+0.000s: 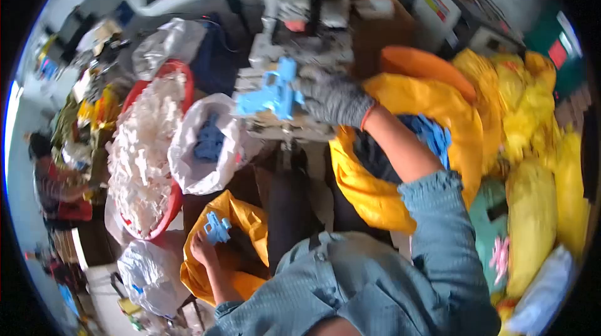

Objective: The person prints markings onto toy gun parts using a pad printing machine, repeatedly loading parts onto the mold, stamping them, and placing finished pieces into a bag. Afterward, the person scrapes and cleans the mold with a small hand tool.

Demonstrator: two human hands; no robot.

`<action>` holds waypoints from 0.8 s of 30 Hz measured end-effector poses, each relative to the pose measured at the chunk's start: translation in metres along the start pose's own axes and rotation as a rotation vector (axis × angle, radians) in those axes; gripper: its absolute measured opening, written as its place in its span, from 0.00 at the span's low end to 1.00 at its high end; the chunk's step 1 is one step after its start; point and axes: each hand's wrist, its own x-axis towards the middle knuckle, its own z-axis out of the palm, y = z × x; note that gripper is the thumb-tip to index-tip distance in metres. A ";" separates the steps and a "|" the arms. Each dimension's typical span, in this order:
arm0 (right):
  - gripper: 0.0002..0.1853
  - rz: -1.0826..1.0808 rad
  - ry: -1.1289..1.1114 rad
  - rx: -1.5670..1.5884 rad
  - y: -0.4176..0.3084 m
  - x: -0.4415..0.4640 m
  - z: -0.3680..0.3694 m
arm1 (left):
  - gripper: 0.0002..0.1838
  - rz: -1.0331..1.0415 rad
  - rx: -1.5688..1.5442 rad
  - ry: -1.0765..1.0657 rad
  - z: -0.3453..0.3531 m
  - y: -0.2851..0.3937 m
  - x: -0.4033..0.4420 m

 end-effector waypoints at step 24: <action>0.24 0.863 -0.240 0.013 0.140 -0.237 0.154 | 0.05 0.311 -0.289 -0.428 0.038 0.138 -0.016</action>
